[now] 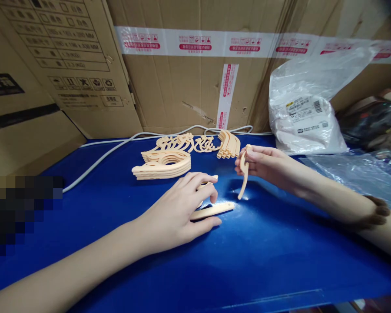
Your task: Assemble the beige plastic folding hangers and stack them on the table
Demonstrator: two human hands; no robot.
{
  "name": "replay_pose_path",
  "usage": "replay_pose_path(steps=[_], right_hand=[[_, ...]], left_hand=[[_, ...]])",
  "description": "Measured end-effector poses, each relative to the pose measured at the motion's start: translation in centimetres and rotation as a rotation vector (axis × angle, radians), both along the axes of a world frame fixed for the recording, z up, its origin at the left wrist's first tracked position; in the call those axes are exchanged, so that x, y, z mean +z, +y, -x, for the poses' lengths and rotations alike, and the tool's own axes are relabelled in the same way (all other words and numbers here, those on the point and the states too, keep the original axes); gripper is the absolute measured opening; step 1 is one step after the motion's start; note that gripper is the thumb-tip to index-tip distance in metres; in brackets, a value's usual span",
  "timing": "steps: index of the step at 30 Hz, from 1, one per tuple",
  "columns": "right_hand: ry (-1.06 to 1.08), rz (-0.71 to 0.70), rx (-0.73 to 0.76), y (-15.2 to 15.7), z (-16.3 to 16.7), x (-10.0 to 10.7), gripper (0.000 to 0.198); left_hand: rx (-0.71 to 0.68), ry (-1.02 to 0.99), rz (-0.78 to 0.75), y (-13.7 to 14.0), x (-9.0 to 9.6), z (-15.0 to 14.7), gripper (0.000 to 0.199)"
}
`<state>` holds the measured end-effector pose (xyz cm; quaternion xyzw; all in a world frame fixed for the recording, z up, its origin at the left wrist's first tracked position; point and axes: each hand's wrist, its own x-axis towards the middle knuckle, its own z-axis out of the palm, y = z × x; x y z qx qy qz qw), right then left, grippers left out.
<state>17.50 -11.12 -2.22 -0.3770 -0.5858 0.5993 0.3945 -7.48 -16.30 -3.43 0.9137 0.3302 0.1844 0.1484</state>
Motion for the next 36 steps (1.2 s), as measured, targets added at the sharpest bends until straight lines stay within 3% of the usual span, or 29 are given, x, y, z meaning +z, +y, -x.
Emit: replay_pose_path(steps=[4,11,16,23,30,36], right_hand=[[-0.114,-0.009,0.027,-0.7,0.4,0.1,0.024],[-0.345,-0.204,0.108,-1.1,0.7,0.3,0.029],[-0.432,-0.259,0.163,-1.0,0.7,-0.1,0.031],[-0.616,-0.446,0.221,-1.6,0.6,-0.2,0.037],[-0.863,-0.691,0.221,-2.4,1.0,0.6,0.032],[-0.936,-0.798,0.242,-2.4,0.7,0.6,0.032]], left_hand=[[-0.021,0.0,-0.016,0.1,-0.1,0.0,0.015],[-0.029,0.017,-0.019,0.2,-0.2,0.0,0.01],[-0.03,0.015,0.009,0.2,-0.2,0.1,0.009],[-0.021,0.017,0.067,0.2,0.0,0.0,0.013],[0.015,0.004,0.131,0.2,0.4,-0.1,0.015],[0.034,0.008,0.159,0.1,0.6,-0.2,0.017]])
